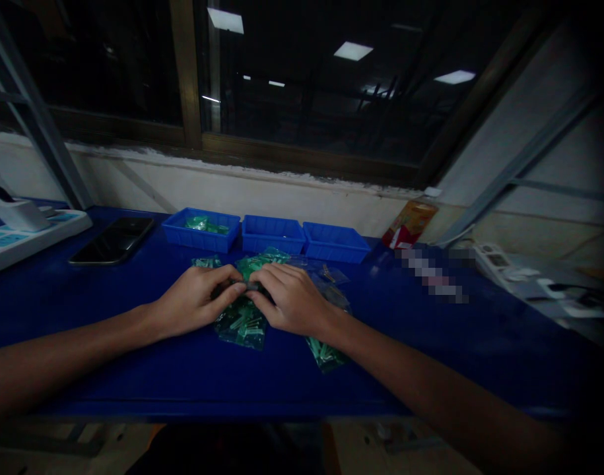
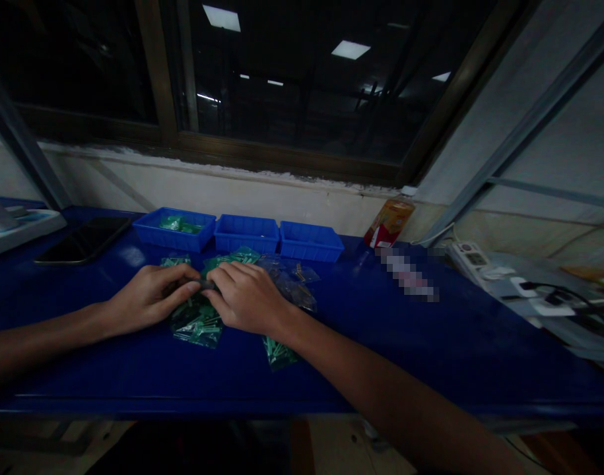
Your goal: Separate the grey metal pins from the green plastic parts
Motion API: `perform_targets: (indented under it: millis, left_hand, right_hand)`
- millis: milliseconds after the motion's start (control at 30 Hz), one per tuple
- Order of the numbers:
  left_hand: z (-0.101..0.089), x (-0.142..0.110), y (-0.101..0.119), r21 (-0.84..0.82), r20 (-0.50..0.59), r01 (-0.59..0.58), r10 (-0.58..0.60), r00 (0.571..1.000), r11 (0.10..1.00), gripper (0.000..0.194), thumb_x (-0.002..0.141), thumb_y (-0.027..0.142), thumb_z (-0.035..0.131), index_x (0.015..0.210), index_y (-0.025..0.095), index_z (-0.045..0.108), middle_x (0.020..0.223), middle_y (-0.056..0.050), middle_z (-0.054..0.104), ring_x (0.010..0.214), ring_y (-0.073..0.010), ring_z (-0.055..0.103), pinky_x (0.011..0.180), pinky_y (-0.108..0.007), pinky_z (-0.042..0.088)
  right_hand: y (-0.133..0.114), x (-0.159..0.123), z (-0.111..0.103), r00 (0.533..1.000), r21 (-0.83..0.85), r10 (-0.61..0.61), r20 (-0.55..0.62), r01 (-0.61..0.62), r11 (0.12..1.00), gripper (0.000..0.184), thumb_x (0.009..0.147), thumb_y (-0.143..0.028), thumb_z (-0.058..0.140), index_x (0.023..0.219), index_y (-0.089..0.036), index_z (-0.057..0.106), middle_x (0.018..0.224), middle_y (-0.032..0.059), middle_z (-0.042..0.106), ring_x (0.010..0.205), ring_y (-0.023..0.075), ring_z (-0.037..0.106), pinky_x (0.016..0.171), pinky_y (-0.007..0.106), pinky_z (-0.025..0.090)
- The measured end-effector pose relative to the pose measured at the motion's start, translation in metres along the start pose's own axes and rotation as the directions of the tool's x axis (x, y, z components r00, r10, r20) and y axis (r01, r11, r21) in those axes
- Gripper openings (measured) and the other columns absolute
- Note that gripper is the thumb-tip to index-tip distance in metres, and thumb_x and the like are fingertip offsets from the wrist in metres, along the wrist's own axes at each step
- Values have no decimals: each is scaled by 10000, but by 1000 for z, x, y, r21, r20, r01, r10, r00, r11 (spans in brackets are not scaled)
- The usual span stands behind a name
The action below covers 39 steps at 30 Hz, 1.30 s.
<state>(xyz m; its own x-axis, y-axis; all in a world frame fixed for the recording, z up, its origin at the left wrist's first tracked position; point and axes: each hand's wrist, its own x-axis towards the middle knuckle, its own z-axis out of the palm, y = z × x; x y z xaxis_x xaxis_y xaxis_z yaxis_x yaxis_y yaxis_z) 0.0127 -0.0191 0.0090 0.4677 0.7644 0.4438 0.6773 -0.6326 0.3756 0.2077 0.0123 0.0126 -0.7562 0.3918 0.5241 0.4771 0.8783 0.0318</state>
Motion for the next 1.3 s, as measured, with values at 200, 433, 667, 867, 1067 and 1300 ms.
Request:
perform_targets:
  millis: [200, 433, 667, 867, 1067, 1300]
  left_hand:
    - [2, 0, -3, -53, -49, -8, 5, 999, 999, 250, 845, 292, 464, 1051, 153, 495, 633, 42, 566, 445, -50, 481, 436, -154, 369]
    - [2, 1, -2, -55, -56, -4, 1, 998, 998, 210, 852, 300, 446, 961, 147, 541, 667, 12, 613, 502, -71, 527, 467, -170, 390]
    - [-1, 2, -1, -1, -6, 35, -35, 999, 999, 229, 862, 315, 413, 894, 140, 557, 627, 11, 594, 499, -82, 521, 479, -185, 381]
    - [0, 1, -2, -39, -49, -16, 14, 999, 999, 258, 836, 290, 470, 1051, 149, 497, 646, 31, 568, 462, -58, 487, 445, -160, 382]
    - [1, 1, -2, -25, -54, -17, 16, 998, 1000, 202, 850, 285, 453, 976, 152, 538, 680, 11, 597, 515, -69, 517, 480, -171, 397]
    - [-1, 1, -3, -25, -20, 23, -24, 1000, 999, 228, 866, 312, 412, 933, 139, 545, 701, -11, 613, 556, -93, 538, 507, -200, 399]
  right_hand:
    - [1, 0, 1, 1000, -32, 8, -8, -8, 999, 246, 876, -281, 355, 856, -142, 557, 745, 44, 583, 723, 142, 507, 666, 275, 367]
    - [0, 1, -1, 999, 16, 15, -29, -14, 1000, 231, 857, -333, 397, 865, -149, 536, 748, 32, 580, 712, 139, 504, 657, 262, 372]
    - [-1, 1, -1, 1000, -4, 2, -22, -2, 1000, 197, 856, -279, 398, 890, -145, 540, 790, 44, 587, 746, 142, 513, 677, 272, 376]
    - [-1, 1, -1, 999, -30, 13, -30, -14, 999, 245, 877, -275, 353, 853, -136, 554, 750, 46, 597, 710, 141, 514, 661, 275, 371]
    - [0, 1, 0, 1000, -32, 7, -14, -7, 999, 247, 877, -288, 350, 842, -145, 550, 727, 34, 588, 702, 141, 513, 661, 270, 371]
    - [0, 1, -1, 999, 21, 18, -46, -17, 1000, 195, 827, -318, 456, 906, -153, 524, 795, 36, 593, 717, 141, 517, 656, 271, 383]
